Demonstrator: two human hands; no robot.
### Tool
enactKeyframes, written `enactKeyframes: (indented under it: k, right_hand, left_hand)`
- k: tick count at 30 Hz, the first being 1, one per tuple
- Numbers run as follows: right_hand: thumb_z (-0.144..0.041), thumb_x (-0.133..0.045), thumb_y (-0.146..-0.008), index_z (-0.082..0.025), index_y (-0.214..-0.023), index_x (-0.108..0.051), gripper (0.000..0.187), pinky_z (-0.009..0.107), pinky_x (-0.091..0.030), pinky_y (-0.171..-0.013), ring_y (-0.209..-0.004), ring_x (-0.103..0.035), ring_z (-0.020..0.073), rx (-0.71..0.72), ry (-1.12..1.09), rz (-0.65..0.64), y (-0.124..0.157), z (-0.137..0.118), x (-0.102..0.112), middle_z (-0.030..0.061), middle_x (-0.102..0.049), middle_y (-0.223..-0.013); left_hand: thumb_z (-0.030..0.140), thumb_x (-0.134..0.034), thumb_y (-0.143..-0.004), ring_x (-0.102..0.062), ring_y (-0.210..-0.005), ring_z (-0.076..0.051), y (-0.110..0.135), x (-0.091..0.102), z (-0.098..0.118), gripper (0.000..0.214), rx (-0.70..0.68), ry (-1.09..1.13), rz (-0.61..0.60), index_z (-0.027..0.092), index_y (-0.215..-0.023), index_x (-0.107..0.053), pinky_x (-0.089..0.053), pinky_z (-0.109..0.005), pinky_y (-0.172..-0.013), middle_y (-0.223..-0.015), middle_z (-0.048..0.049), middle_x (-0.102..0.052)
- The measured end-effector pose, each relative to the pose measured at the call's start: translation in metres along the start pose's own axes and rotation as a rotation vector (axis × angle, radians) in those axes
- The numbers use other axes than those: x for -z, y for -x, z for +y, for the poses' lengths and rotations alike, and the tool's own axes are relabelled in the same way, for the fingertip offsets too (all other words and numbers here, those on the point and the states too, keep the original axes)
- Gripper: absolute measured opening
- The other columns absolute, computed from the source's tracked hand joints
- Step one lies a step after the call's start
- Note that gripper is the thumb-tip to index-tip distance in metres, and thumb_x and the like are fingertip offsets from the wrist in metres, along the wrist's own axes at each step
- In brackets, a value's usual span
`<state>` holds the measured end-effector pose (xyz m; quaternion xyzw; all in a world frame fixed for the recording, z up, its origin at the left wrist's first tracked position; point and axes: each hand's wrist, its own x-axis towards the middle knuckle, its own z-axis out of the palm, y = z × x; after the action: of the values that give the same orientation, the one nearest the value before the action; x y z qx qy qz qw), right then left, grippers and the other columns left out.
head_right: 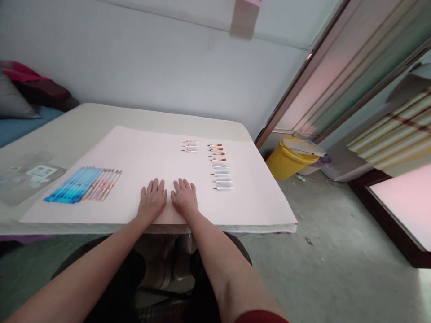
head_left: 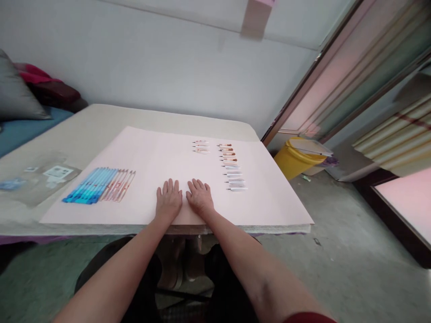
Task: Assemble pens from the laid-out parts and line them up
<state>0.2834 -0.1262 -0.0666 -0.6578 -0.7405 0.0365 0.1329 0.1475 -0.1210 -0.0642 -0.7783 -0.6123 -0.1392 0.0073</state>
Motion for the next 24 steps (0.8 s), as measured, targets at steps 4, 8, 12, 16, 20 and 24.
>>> enactKeyframes:
  k: [4, 8, 12, 16, 20, 24]
  right_hand:
    - [-0.035, -0.032, -0.092, -0.023, -0.133, -0.039, 0.044, 0.045, -0.016, -0.104, -0.130, -0.027, 0.0236, 0.003, 0.004, 0.019, 0.0003, -0.0001, -0.0011, 0.0071, -0.037, -0.142]
    - [-0.035, -0.034, -0.091, -0.022, -0.132, -0.040, 0.044, 0.044, -0.017, -0.103, -0.129, -0.029, 0.0236, 0.000, 0.010, 0.056, 0.0008, -0.0007, -0.0024, 0.0070, -0.039, -0.141]
    - [-0.035, -0.034, -0.091, -0.023, -0.132, -0.040, 0.044, 0.044, -0.017, -0.103, -0.129, -0.029, 0.0230, 0.000, 0.010, 0.064, 0.0004, -0.0010, -0.0025, 0.0065, -0.040, -0.140]
    - [-0.035, -0.035, -0.091, -0.022, -0.131, -0.042, 0.043, 0.043, -0.018, -0.103, -0.128, -0.030, 0.0232, -0.002, 0.014, 0.060, -0.0002, -0.0020, -0.0012, 0.0069, -0.041, -0.139]
    - [-0.034, -0.035, -0.091, -0.022, -0.131, -0.043, 0.043, 0.042, -0.019, -0.103, -0.128, -0.031, 0.0228, -0.002, 0.019, 0.051, -0.0007, -0.0035, 0.0014, 0.0064, -0.041, -0.140]
    - [-0.036, -0.033, -0.092, -0.023, -0.133, -0.040, 0.044, 0.042, -0.018, -0.103, -0.129, -0.029, 0.0220, -0.014, 0.034, 0.016, -0.0008, -0.0054, 0.0043, 0.0058, -0.039, -0.141]
  left_hand:
    - [0.030, -0.028, -0.090, -0.028, -0.131, -0.032, 0.0008, -0.0026, -0.0013, 0.049, -0.008, -0.020, 0.000, 0.013, -0.135, -0.038, -0.018, -0.054, -0.102, -0.142, -0.0181, -0.034]
    - [0.029, -0.027, -0.090, -0.028, -0.131, -0.031, -0.0007, -0.0017, -0.0012, 0.049, -0.015, -0.016, 0.024, 0.014, -0.135, -0.038, -0.017, -0.053, -0.103, -0.142, -0.0175, -0.035]
    - [0.029, -0.028, -0.090, -0.028, -0.131, -0.032, 0.0000, -0.0007, 0.0001, 0.049, -0.007, 0.026, 0.038, 0.012, -0.134, -0.039, -0.016, -0.053, -0.103, -0.142, -0.0187, -0.035]
    - [0.029, -0.028, -0.090, -0.030, -0.130, -0.032, 0.0000, 0.0021, 0.0006, 0.048, -0.005, -0.016, 0.044, 0.013, -0.133, -0.042, -0.018, -0.054, -0.103, -0.141, -0.0184, -0.036]
    - [0.028, -0.029, -0.090, -0.032, -0.128, -0.032, -0.0006, 0.0030, -0.0001, 0.047, -0.017, -0.044, 0.058, 0.013, -0.132, -0.042, -0.020, -0.054, -0.101, -0.139, -0.0186, -0.039]
    - [0.028, -0.029, -0.090, -0.033, -0.128, -0.031, -0.0008, -0.0004, -0.0012, 0.047, -0.007, -0.047, 0.065, 0.013, -0.131, -0.044, -0.021, -0.054, -0.101, -0.139, -0.0188, -0.039]
